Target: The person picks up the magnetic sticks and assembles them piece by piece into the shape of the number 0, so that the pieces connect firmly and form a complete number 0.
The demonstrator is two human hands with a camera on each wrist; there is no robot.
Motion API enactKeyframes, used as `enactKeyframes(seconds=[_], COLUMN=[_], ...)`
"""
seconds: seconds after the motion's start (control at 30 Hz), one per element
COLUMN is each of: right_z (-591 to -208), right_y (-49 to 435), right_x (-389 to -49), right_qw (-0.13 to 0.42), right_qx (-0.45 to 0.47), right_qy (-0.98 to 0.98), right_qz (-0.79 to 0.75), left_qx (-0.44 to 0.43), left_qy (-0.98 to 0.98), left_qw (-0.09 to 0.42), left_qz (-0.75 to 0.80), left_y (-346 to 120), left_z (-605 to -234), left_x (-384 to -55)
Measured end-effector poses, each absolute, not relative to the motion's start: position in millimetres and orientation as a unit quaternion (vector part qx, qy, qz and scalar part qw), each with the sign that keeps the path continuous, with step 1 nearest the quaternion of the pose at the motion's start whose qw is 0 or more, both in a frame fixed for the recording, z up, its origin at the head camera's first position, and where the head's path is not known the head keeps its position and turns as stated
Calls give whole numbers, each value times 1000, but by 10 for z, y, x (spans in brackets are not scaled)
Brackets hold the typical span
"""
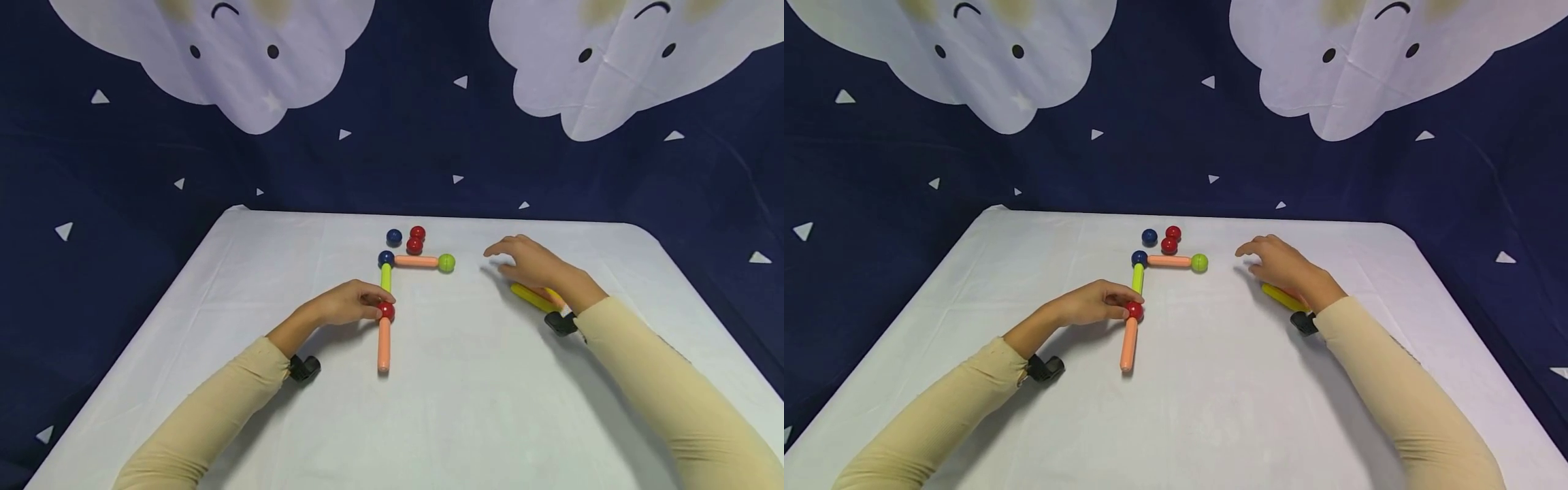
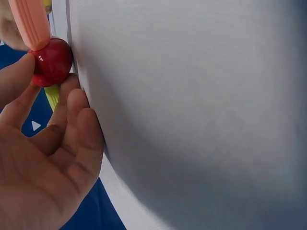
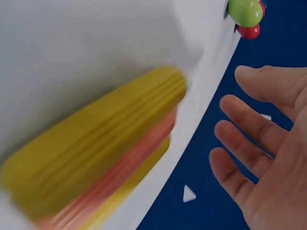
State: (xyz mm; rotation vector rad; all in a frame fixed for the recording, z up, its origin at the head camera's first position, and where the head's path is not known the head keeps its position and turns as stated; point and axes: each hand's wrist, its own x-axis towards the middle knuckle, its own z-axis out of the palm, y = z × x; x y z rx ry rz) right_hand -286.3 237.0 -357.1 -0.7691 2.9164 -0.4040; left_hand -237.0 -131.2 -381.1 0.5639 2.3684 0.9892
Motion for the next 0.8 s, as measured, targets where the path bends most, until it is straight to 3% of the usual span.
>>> enactKeyframes(seconds=[0.37,0.8], right_z=[-3590,-3716], right_y=[2689,2776], right_x=[-2448,-2293], right_qw=[17,-43], right_qx=[-258,-294], right_qy=[958,947], right_qz=[-126,-120], left_qx=[209,201], left_qy=[872,870], left_qw=[255,257], left_qz=[362,370], left_y=[-1312,-1295], left_z=[-3793,-3791], left_x=[-2367,-2357])
